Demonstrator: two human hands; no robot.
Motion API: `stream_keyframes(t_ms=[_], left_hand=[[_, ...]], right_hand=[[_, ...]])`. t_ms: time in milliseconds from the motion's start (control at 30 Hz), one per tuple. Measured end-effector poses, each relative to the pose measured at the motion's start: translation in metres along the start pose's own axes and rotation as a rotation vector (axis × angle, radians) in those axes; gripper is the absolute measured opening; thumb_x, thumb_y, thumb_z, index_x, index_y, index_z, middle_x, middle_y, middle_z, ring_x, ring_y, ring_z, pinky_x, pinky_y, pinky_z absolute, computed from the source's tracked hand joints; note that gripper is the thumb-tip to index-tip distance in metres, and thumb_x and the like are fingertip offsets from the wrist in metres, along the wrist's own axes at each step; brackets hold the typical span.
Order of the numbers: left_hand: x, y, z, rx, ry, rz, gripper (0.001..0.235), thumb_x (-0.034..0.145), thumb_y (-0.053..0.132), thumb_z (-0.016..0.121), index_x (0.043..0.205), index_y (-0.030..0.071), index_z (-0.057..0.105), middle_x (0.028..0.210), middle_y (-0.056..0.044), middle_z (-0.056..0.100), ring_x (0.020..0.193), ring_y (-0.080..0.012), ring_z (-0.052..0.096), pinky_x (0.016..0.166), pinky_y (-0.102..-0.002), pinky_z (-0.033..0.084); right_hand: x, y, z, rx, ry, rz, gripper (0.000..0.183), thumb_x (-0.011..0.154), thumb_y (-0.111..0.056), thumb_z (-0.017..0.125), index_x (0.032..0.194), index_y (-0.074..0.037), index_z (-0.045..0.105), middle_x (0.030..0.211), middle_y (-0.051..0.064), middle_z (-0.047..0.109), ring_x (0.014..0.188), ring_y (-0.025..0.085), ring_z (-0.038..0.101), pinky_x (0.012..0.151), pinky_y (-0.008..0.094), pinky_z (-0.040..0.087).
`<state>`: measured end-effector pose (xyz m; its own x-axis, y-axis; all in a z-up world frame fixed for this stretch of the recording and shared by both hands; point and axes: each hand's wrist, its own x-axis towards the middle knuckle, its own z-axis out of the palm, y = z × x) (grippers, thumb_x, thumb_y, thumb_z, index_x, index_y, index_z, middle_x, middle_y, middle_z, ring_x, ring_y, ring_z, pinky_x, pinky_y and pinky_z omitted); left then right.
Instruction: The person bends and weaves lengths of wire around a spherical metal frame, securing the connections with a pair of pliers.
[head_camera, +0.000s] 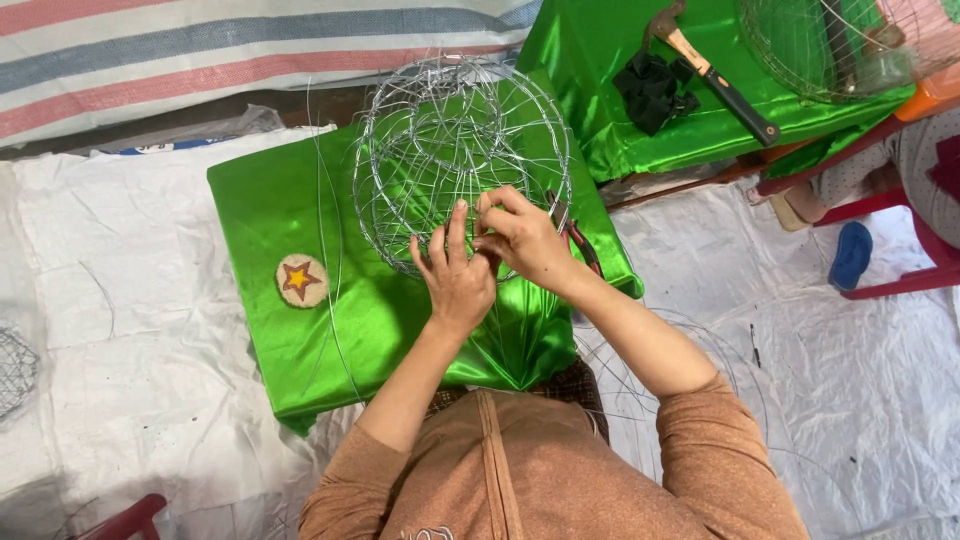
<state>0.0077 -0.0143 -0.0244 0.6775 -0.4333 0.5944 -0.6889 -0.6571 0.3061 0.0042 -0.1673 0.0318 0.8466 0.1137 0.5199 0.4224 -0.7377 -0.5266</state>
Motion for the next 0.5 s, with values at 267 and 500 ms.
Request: stream_keyframes(t_ms=[267, 500], left_hand=[[0.011, -0.005, -0.013, -0.058, -0.027, -0.018, 0.037, 0.102, 0.044, 0.052, 0.082, 0.02, 0.071, 0.165, -0.011, 0.03, 0.137, -0.0359, 0.03, 0.11, -0.068, 0.011], [0.038, -0.031, -0.047, -0.355, -0.049, -0.08, 0.02, 0.095, 0.034, 0.068, 0.103, 0.018, 0.075, 0.131, -0.007, 0.05, 0.107, -0.0243, 0.041, 0.097, -0.041, 0.034]], right_hand=[[-0.091, 0.059, -0.075, -0.086, 0.452, 0.312, 0.006, 0.094, -0.011, 0.079, 0.097, -0.009, 0.075, 0.093, 0.009, 0.072, 0.086, 0.029, 0.069, 0.078, 0.037, 0.054], [-0.15, 0.104, -0.007, -0.493, -0.321, 1.035, 0.029, 0.085, -0.035, 0.084, 0.1, -0.011, 0.081, 0.136, 0.014, 0.056, 0.116, 0.045, 0.057, 0.083, 0.061, 0.059]])
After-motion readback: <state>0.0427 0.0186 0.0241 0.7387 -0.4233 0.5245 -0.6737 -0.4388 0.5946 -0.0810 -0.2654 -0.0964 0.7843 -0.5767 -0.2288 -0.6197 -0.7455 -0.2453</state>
